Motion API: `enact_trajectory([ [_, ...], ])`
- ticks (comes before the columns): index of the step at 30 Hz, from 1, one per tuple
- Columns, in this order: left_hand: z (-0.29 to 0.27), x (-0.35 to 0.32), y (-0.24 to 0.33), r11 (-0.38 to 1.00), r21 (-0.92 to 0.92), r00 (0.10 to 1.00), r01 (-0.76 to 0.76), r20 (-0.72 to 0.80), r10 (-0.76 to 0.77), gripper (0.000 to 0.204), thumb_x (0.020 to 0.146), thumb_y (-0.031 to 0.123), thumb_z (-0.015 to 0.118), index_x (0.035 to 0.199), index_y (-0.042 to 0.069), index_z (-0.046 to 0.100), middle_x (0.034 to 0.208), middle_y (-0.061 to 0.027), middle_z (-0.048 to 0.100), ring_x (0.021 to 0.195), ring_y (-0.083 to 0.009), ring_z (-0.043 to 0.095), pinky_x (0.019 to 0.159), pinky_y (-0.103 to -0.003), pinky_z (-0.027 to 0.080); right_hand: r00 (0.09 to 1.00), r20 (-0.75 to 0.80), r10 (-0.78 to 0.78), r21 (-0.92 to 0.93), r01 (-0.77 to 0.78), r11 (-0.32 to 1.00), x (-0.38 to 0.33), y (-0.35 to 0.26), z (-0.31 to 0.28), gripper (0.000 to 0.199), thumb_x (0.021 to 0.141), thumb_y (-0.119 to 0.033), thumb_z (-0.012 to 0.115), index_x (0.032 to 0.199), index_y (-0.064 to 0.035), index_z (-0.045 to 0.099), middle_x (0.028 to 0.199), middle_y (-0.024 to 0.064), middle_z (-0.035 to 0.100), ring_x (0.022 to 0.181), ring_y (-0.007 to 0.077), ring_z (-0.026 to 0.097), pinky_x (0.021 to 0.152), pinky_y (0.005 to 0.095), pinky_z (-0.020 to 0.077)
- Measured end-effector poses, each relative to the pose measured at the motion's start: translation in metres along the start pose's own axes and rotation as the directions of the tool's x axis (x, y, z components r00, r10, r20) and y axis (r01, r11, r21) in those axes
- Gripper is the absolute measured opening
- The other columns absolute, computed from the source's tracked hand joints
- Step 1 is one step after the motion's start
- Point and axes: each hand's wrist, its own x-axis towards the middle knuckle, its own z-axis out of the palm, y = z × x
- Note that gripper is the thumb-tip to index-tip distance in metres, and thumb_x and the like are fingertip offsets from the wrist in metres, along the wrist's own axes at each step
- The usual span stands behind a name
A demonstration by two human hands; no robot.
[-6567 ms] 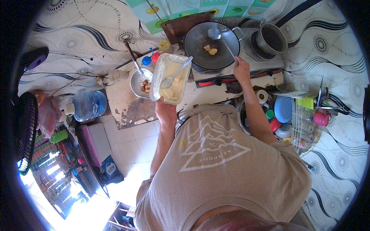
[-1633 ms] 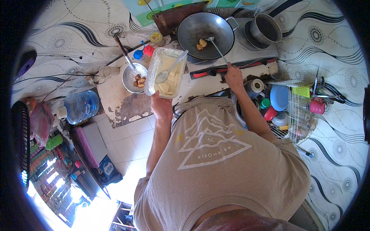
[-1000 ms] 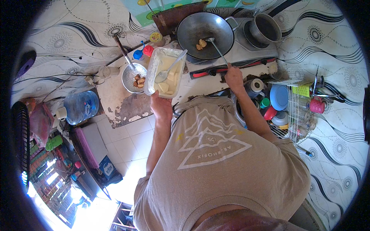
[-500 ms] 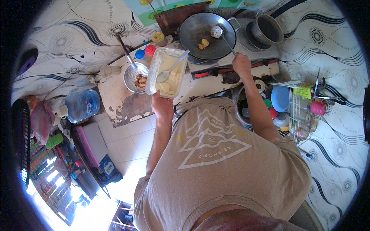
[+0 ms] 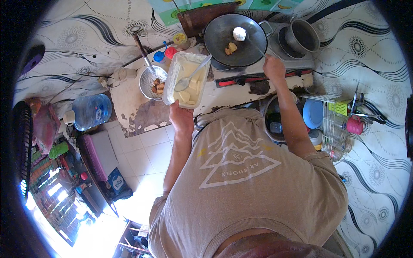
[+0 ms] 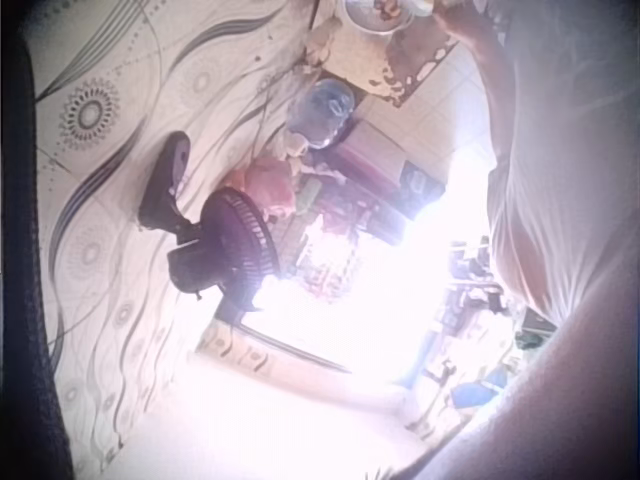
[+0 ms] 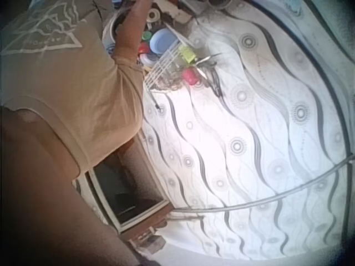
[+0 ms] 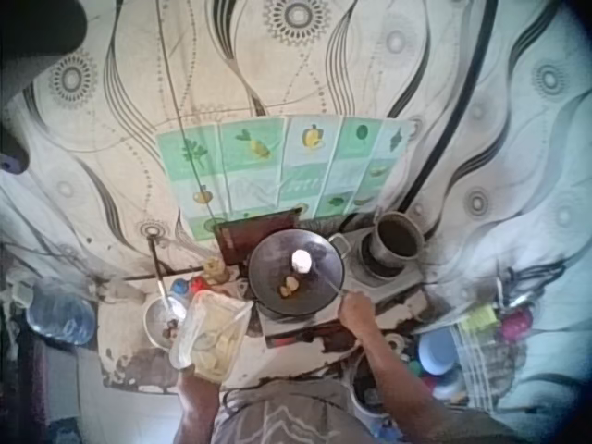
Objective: The person prepares and fries food in a pan, using a spoon to scoop batter into a pan with oil and turning the food as it cooks.
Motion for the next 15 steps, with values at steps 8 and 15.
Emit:
enact_trajectory([
  [8,0.005,-0.001,0.000,1.000,0.006,1.000,-0.008,0.001,0.008,0.059,0.087,0.029,0.053,0.138,0.004,0.038,0.137,-0.0118,0.048,0.126,-0.0264,0.048,0.105,-0.042,0.040,0.999,0.047,-0.018,-0.036,0.020,0.999,0.001,0.008,0.005,0.028,0.082,-0.013,0.054,0.106,-0.0046,0.067,0.083,0.0235,0.066,0.080,0.0406,0.065,0.070,0.0501,0.0528],
  [15,0.005,-0.004,0.000,1.000,0.027,1.000,-0.009,0.000,0.009,0.059,0.088,0.029,0.053,0.139,0.005,0.037,0.139,-0.0121,0.045,0.128,-0.0269,0.045,0.106,-0.043,0.038,0.997,0.057,-0.061,-0.037,0.063,0.997,-0.005,0.005,-0.001,0.028,0.080,-0.013,0.058,0.106,-0.0041,0.067,0.085,0.0228,0.066,0.081,0.0393,0.066,0.071,0.0488,0.0535],
])
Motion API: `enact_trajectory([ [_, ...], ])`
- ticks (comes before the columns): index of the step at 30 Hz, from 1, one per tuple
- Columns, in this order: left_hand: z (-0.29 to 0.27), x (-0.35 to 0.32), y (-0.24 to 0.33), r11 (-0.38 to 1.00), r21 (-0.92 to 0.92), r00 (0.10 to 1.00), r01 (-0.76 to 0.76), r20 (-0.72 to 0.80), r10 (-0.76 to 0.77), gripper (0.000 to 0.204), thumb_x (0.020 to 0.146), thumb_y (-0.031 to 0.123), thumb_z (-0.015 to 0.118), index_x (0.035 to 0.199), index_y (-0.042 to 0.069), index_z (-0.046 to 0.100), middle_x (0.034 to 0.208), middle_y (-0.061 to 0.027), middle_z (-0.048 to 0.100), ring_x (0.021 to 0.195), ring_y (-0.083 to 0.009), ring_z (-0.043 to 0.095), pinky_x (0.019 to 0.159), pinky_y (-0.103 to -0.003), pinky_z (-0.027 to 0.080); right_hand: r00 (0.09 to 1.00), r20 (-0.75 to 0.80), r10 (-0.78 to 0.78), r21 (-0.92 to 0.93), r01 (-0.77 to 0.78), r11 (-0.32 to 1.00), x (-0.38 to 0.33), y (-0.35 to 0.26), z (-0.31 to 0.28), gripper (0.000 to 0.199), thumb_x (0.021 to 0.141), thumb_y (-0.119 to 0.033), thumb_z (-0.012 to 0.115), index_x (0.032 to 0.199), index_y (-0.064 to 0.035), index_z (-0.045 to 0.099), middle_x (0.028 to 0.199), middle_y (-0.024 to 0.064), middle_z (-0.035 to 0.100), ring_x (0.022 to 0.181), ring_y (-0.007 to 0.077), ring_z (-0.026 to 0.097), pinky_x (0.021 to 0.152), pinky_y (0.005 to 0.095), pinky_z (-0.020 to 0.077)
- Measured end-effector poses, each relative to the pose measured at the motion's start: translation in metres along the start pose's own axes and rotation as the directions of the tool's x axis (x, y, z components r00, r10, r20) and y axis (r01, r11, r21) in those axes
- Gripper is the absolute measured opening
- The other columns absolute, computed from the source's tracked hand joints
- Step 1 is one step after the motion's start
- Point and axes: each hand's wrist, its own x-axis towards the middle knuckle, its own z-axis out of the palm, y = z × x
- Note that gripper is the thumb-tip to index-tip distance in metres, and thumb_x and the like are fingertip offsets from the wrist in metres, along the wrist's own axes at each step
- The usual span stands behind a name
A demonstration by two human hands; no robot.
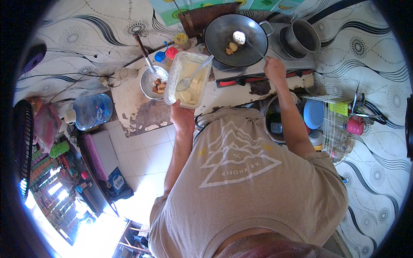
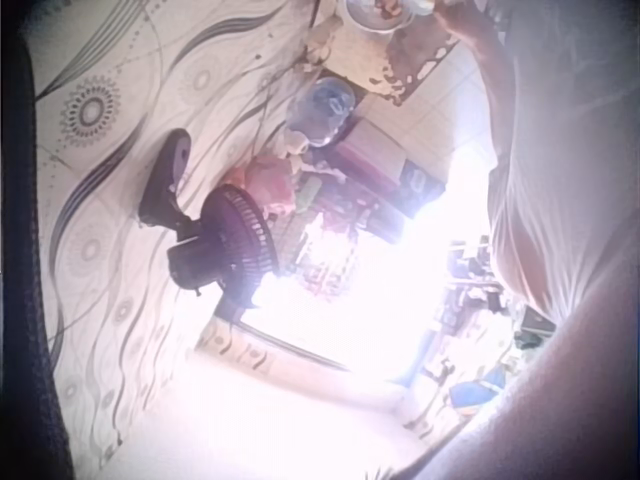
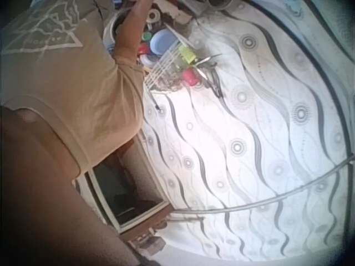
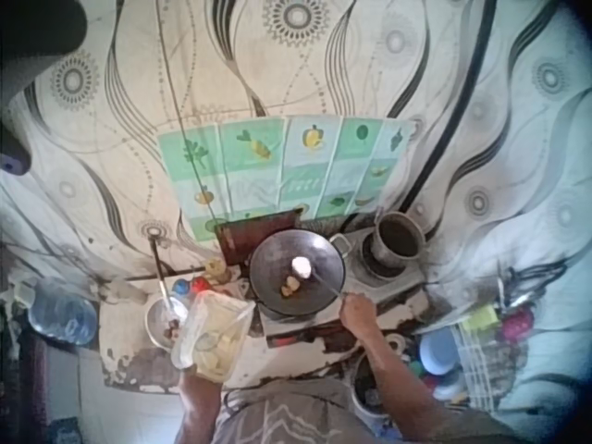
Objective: The person prepares and fries food in a pan, using a spoon to scoop batter into a pan with oil and turning the food as it cooks.
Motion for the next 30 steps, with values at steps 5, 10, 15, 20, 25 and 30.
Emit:
enact_trajectory([
  [5,-0.007,0.003,-0.003,1.000,0.009,1.000,0.019,-0.021,-0.019,0.059,0.088,0.031,0.053,0.139,0.005,0.038,0.138,-0.0120,0.046,0.126,-0.0280,0.047,0.101,-0.043,0.042,0.998,0.048,0.051,0.001,-0.051,0.999,-0.002,-0.006,-0.007,0.029,0.082,-0.013,0.055,0.108,-0.0039,0.065,0.084,0.0248,0.065,0.079,0.0406,0.065,0.070,0.0498,0.0534],
  [10,-0.003,0.004,-0.002,1.000,0.011,1.000,0.018,-0.005,-0.018,0.060,0.088,0.031,0.053,0.139,0.005,0.037,0.138,-0.0126,0.046,0.126,-0.0286,0.047,0.102,-0.044,0.041,0.997,-0.048,0.064,0.026,-0.063,0.998,-0.006,-0.005,0.003,0.022,0.083,-0.012,0.054,0.098,-0.0001,0.064,0.084,0.0260,0.064,0.077,0.0418,0.065,0.068,0.0512,0.0529],
  [15,-0.001,0.003,-0.001,1.000,-0.001,1.000,0.031,0.004,-0.031,0.061,0.089,0.028,0.052,0.141,0.004,0.034,0.140,-0.0132,0.043,0.130,-0.0286,0.042,0.108,-0.045,0.034,0.999,-0.019,0.028,-0.005,-0.028,1.000,-0.006,-0.005,0.010,0.017,0.083,-0.012,0.054,0.088,0.0018,0.062,0.086,0.0266,0.064,0.076,0.0433,0.065,0.067,0.0517,0.0526],
  [20,-0.004,0.003,-0.001,0.999,-0.010,0.999,0.040,0.003,-0.040,0.060,0.088,0.028,0.052,0.141,0.004,0.034,0.139,-0.0132,0.044,0.129,-0.0280,0.043,0.108,-0.045,0.035,0.997,-0.013,0.079,0.033,-0.078,0.996,-0.007,-0.011,0.011,0.016,0.082,-0.012,0.054,0.084,0.0029,0.062,0.084,0.0276,0.064,0.078,0.0441,0.065,0.068,0.0519,0.0526],
  [25,-0.006,0.006,-0.004,0.999,-0.026,0.999,0.030,0.043,-0.029,0.060,0.088,0.028,0.053,0.140,0.004,0.036,0.138,-0.0129,0.044,0.128,-0.0273,0.043,0.106,-0.044,0.037,0.994,-0.031,0.103,0.111,-0.099,0.989,-0.013,-0.017,0.009,0.017,0.083,-0.011,0.053,0.086,0.0031,0.063,0.081,0.0272,0.064,0.077,0.0444,0.065,0.068,0.0518,0.0531],
  [30,-0.009,0.006,-0.005,0.999,-0.032,0.999,0.044,0.003,-0.044,0.059,0.087,0.029,0.055,0.138,0.005,0.037,0.137,-0.0115,0.045,0.127,-0.0265,0.044,0.106,-0.044,0.038,0.994,-0.005,0.111,0.093,-0.110,0.990,-0.015,-0.020,0.013,0.018,0.084,-0.011,0.053,0.088,0.0034,0.063,0.080,0.0272,0.064,0.076,0.0444,0.065,0.069,0.0521,0.0535],
])
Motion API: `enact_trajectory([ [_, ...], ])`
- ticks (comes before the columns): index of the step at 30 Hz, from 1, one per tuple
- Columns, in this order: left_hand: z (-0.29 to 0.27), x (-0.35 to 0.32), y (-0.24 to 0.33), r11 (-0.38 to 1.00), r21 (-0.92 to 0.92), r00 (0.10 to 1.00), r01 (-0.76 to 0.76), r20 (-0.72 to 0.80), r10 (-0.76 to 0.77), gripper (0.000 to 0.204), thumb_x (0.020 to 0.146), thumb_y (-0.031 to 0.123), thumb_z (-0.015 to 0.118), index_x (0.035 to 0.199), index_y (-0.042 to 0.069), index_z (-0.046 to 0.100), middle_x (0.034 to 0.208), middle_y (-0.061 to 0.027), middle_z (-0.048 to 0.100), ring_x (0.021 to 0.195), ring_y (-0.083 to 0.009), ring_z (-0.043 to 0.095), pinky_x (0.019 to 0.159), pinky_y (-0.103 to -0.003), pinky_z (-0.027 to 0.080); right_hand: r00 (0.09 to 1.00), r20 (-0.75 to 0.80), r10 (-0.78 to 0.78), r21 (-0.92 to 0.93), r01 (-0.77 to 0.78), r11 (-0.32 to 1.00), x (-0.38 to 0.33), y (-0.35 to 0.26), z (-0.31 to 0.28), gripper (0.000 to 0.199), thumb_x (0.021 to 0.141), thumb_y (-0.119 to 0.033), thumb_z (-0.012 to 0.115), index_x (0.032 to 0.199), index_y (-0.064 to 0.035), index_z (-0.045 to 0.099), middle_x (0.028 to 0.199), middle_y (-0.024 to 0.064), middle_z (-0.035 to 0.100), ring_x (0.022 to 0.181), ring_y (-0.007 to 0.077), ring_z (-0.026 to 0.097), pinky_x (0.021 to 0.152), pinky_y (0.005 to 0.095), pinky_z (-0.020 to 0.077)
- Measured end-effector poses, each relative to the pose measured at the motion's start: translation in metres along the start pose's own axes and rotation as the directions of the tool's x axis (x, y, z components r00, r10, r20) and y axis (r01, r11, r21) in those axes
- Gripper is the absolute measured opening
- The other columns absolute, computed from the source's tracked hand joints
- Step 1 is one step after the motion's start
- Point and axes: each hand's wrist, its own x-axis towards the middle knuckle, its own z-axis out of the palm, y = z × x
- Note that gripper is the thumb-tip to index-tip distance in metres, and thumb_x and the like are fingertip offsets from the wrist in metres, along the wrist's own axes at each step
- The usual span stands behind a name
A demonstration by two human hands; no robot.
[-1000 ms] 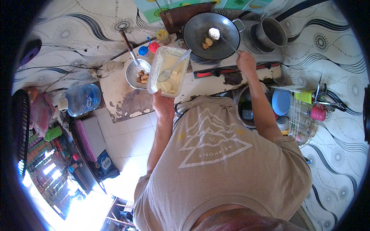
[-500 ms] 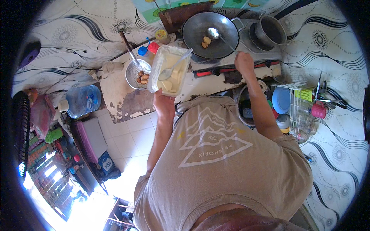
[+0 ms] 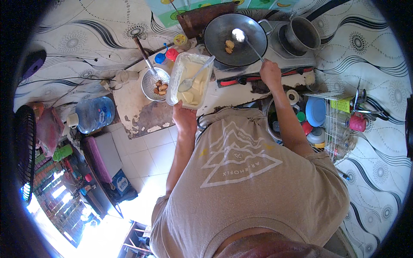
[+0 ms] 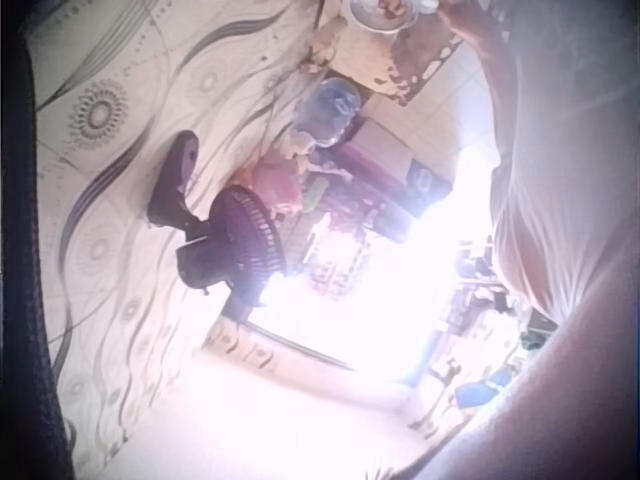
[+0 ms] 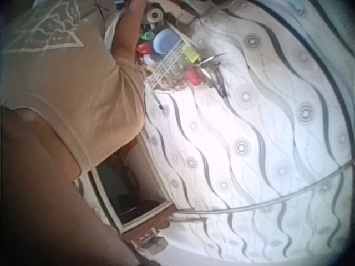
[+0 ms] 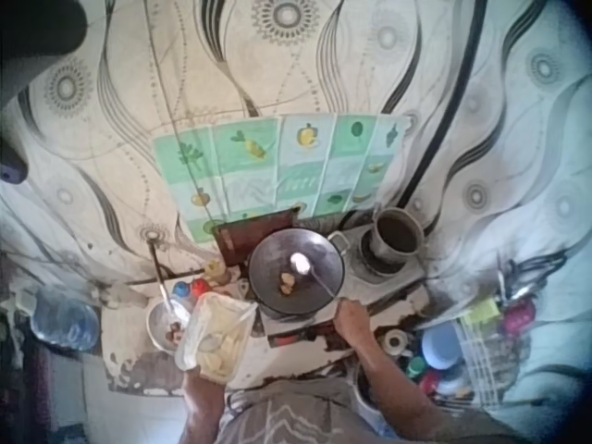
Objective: The person prepares and fries food in a pan, using a spoon to scoop batter into a pan with oil and turning the food as it cooks.
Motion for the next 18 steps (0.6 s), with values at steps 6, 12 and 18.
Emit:
enact_trajectory([
  [6,0.005,0.000,0.000,1.000,0.007,1.000,0.000,-0.003,0.000,0.058,0.087,0.029,0.055,0.137,0.006,0.039,0.137,-0.0101,0.045,0.127,-0.0260,0.044,0.106,-0.044,0.037,0.999,0.052,-0.003,0.015,0.002,1.000,-0.015,-0.011,-0.006,0.022,0.087,-0.014,0.051,0.091,0.0030,0.064,0.081,0.0270,0.064,0.076,0.0436,0.066,0.067,0.0521,0.0539],
  [12,0.007,0.001,-0.003,1.000,0.000,1.000,0.011,-0.007,-0.011,0.058,0.086,0.028,0.054,0.138,0.005,0.038,0.137,-0.0108,0.045,0.128,-0.0263,0.043,0.107,-0.045,0.035,0.996,0.084,0.000,-0.041,0.004,0.999,-0.022,-0.013,-0.001,0.027,0.091,-0.016,0.047,0.103,-0.0011,0.066,0.084,0.0250,0.065,0.076,0.0430,0.066,0.067,0.0520,0.0536],
  [18,0.009,0.003,-0.003,1.000,0.008,1.000,0.008,0.025,-0.008,0.058,0.087,0.028,0.052,0.138,0.005,0.037,0.138,-0.0117,0.045,0.128,-0.0270,0.043,0.107,-0.045,0.035,0.998,0.058,-0.033,0.012,0.032,0.999,-0.014,-0.018,-0.007,0.031,0.090,-0.014,0.051,0.117,-0.0102,0.065,0.086,0.0241,0.066,0.081,0.0412,0.065,0.072,0.0509,0.0521],
])
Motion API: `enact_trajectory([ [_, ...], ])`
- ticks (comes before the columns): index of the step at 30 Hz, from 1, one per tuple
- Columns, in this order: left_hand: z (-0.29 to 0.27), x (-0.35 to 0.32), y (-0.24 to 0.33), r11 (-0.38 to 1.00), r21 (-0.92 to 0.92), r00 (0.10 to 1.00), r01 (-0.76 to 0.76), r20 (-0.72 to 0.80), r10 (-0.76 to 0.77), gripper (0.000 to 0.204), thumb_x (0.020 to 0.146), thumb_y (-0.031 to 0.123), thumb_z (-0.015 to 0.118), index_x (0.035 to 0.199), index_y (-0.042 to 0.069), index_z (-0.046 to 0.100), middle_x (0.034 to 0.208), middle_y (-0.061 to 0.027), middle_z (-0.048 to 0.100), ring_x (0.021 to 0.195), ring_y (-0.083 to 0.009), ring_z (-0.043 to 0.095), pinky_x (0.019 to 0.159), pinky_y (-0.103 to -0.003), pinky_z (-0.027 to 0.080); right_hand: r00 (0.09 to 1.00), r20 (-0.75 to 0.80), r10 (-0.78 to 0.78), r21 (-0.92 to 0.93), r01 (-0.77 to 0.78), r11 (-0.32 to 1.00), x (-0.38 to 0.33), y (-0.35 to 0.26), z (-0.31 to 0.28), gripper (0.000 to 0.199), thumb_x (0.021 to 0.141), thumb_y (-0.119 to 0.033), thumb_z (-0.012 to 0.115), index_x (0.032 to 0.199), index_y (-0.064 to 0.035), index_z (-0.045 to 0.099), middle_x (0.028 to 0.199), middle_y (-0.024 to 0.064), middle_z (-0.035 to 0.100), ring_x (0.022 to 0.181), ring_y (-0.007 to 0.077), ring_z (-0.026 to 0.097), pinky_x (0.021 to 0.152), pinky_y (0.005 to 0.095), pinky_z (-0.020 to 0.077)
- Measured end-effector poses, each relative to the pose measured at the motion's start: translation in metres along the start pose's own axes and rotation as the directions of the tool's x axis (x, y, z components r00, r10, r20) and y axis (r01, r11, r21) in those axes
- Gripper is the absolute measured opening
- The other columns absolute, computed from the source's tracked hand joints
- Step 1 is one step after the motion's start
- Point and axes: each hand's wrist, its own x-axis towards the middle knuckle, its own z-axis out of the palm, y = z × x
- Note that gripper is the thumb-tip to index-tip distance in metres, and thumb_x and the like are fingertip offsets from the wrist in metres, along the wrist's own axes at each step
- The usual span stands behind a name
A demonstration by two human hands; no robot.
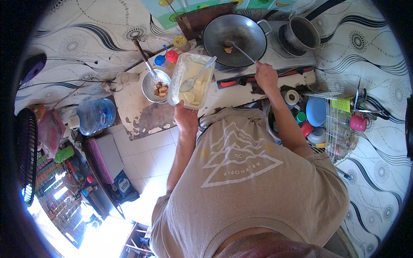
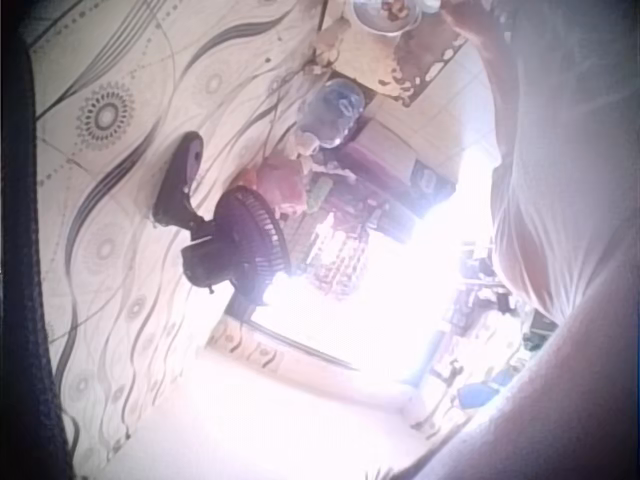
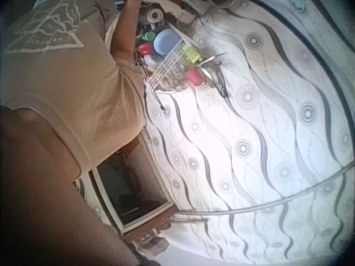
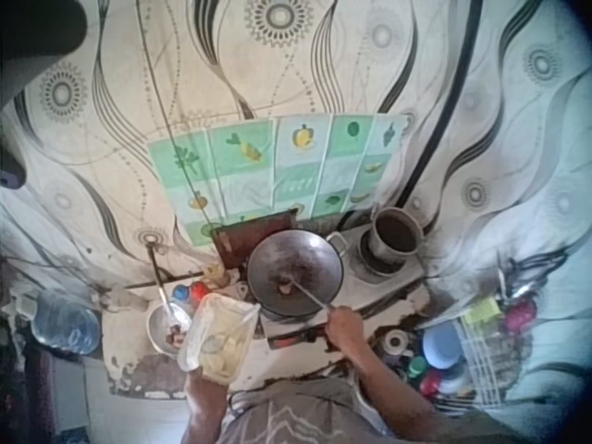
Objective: The person prepares and fries food in a pan, using a spoon to scoop batter into a pan with oil and turning the food as it cooks.
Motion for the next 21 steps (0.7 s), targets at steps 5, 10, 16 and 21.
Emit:
enact_trajectory([
  [5,0.005,-0.003,0.002,1.000,0.009,1.000,-0.011,-0.010,0.011,0.058,0.087,0.028,0.052,0.138,0.004,0.038,0.138,-0.0116,0.046,0.127,-0.0272,0.044,0.107,-0.045,0.036,0.990,-0.141,-0.031,0.043,0.037,0.998,0.005,0.009,0.007,0.030,0.091,-0.015,0.048,0.115,-0.0062,0.064,0.083,0.0226,0.065,0.074,0.0408,0.065,0.066,0.0503,0.0535],
  [10,0.000,-0.004,0.002,1.000,-0.001,0.999,-0.007,-0.054,0.007,0.057,0.088,0.028,0.053,0.137,0.004,0.039,0.137,-0.0117,0.046,0.127,-0.0273,0.045,0.107,-0.045,0.036,0.987,-0.147,0.069,0.020,-0.067,0.998,0.014,0.010,-0.001,0.030,0.088,-0.011,0.051,0.113,-0.0017,0.064,0.086,0.0235,0.066,0.077,0.0404,0.066,0.068,0.0509,0.0537],
  [16,0.003,-0.005,0.003,1.000,0.004,0.999,-0.024,-0.032,0.024,0.056,0.087,0.028,0.053,0.136,0.003,0.040,0.136,-0.0128,0.046,0.126,-0.0284,0.044,0.106,-0.045,0.037,0.993,-0.118,-0.023,0.073,0.031,0.997,0.026,0.011,0.002,0.029,0.087,-0.011,0.051,0.110,0.0024,0.063,0.085,0.0250,0.066,0.079,0.0413,0.066,0.069,0.0514,0.0537],
  [21,-0.002,-0.005,0.003,1.000,-0.014,1.000,-0.018,-0.020,0.017,0.057,0.087,0.027,0.053,0.137,0.003,0.038,0.137,-0.0126,0.045,0.127,-0.0283,0.043,0.106,-0.046,0.036,0.992,-0.119,0.044,0.117,-0.030,0.993,0.027,0.009,0.000,0.029,0.087,-0.012,0.051,0.110,0.0004,0.064,0.083,0.0248,0.066,0.079,0.0415,0.066,0.071,0.0517,0.0533],
])
